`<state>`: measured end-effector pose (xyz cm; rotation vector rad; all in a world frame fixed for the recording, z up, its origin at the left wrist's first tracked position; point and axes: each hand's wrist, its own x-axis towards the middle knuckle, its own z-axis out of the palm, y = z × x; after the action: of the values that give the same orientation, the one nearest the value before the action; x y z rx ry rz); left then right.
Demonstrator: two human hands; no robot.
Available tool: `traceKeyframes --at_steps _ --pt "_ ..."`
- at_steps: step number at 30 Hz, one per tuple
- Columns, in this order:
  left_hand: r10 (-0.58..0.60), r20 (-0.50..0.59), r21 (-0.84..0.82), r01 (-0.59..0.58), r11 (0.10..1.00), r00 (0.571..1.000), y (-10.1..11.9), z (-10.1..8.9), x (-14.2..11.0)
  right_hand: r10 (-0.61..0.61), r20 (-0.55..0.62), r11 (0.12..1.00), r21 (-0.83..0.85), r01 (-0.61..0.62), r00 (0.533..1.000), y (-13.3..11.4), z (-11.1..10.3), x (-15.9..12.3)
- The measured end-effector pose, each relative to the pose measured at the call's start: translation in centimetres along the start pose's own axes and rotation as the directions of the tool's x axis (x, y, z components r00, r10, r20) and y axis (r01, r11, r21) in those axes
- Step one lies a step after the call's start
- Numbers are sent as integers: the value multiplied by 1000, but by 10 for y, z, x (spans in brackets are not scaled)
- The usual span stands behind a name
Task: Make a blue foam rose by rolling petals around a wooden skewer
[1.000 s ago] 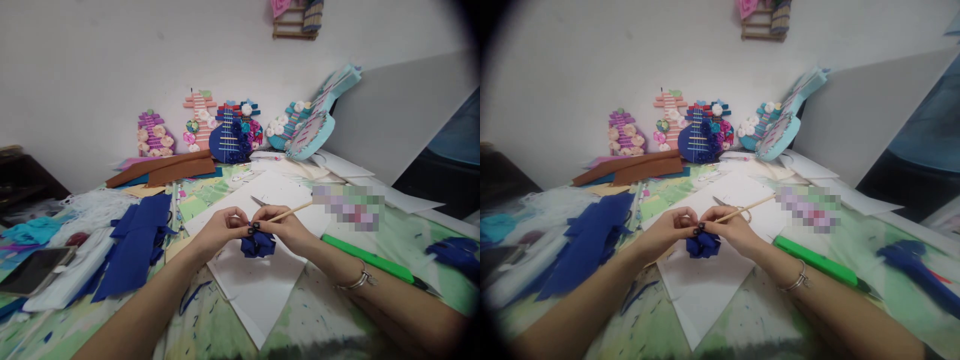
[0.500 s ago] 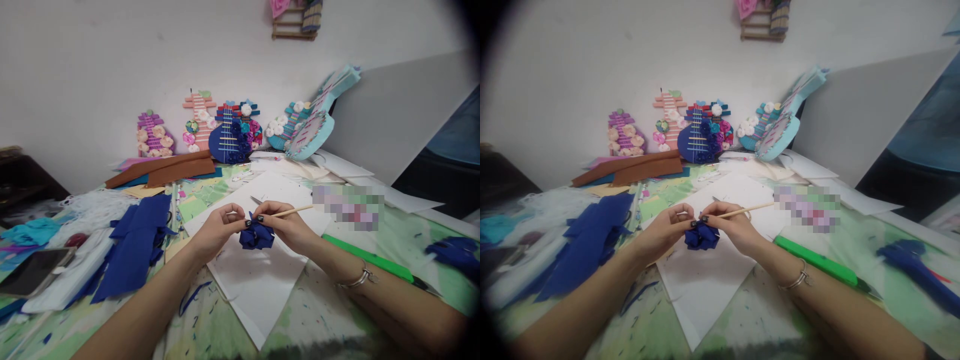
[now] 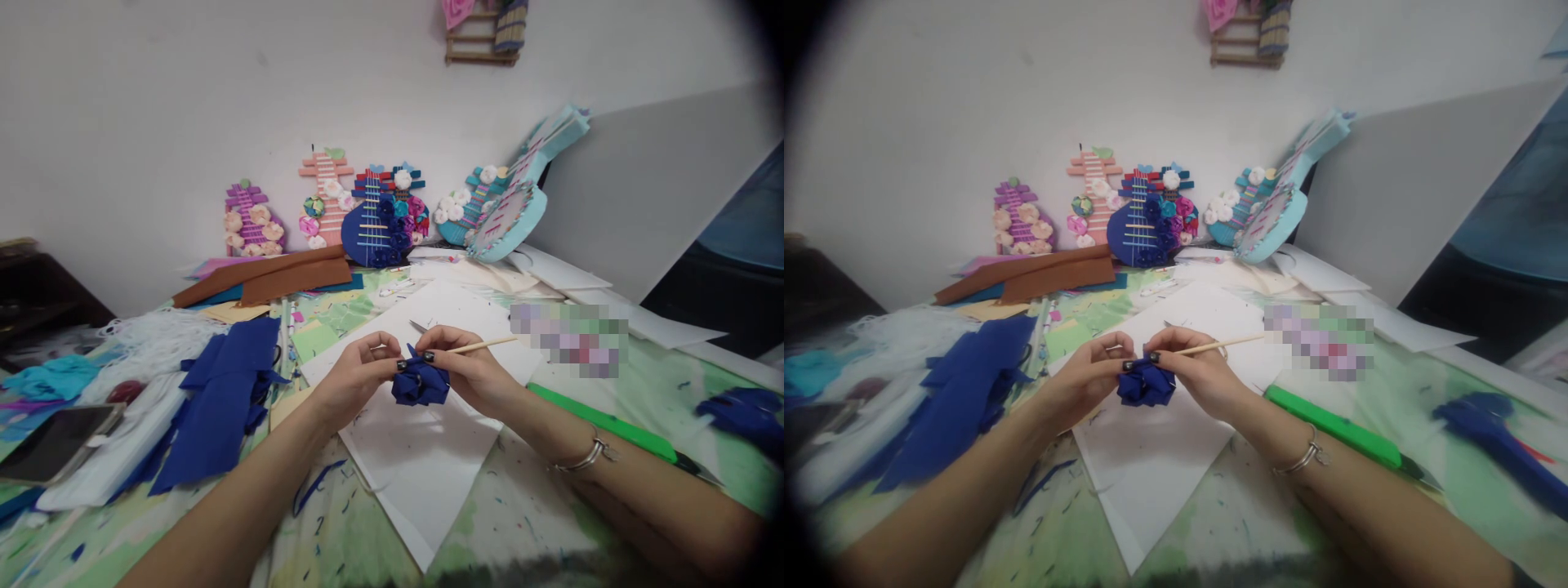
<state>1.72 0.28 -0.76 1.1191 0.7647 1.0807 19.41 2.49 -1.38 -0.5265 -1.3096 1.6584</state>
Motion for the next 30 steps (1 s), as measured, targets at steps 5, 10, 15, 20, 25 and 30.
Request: traceKeyframes --at_steps 5,10,15,20,25,30 --pt "19 -48 24 -18 1000 999 2 1 -1 8 -13 1000 13 -8 1000 -3 0 0" --pt "75 -2 13 -75 997 997 0 -1 0 4 -10 1000 -4 -4 1000 -3 0 0" --pt "72 33 0 -72 997 997 -4 -1 1 -3 -1 1000 -4 3 1000 -2 0 0" --pt "57 39 9 -57 998 998 -7 -1 2 -19 2 999 -27 19 1000 0 -2 1" --pt "65 23 59 -66 996 998 -6 1 1 -19 11 999 -43 19 1000 2 -2 0" --pt "36 7 52 -36 998 999 -5 3 1 -11 8 1000 -16 11 1000 0 0 0"
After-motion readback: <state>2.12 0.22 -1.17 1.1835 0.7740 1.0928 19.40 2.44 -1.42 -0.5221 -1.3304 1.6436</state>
